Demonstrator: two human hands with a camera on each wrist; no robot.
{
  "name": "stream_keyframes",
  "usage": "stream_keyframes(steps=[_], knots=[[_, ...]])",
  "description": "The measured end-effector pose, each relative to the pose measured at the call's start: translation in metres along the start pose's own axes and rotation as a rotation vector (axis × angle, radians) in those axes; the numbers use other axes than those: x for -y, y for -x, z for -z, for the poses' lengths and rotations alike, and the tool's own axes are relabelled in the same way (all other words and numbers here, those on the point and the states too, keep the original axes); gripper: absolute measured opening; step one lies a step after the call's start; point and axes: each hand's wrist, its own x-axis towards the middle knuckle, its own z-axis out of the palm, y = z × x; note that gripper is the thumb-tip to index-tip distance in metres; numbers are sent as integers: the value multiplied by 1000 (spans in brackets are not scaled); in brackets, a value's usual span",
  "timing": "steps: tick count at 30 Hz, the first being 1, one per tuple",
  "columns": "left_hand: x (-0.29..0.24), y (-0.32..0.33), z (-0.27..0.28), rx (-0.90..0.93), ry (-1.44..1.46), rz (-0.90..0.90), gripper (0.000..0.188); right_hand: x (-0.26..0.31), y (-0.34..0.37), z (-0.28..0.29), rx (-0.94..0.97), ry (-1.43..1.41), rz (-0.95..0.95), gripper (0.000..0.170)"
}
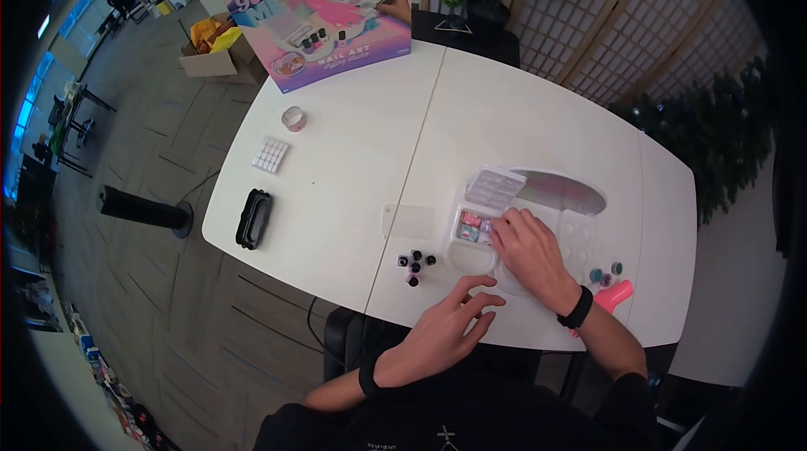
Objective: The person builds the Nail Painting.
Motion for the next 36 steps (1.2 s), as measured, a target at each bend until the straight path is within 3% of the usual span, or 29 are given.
stream_keyframes(steps=[5,10,13,17,18,24,36], knots=[[-17,12,28,-23,33,31,22,-1,-3,3,-7,-15,-12,11],[-14,11,79,-299,-50,-7,22,-2,-2,1,9,-25,0,10],[19,-1,110,-478,-199,-4,20,-3,-1,0,33,-4,25,10],[74,-14,139,-344,-459,62,26,2,0,5,61,10,34,15],[81,-15,142,-258,-509,59,38,4,1,7,69,7,31,17],[92,-30,132,-84,-659,-39,62,8,5,6,89,64,46,25],[85,-37,130,-113,-699,-24,64,9,4,7,49,37,10,14]])
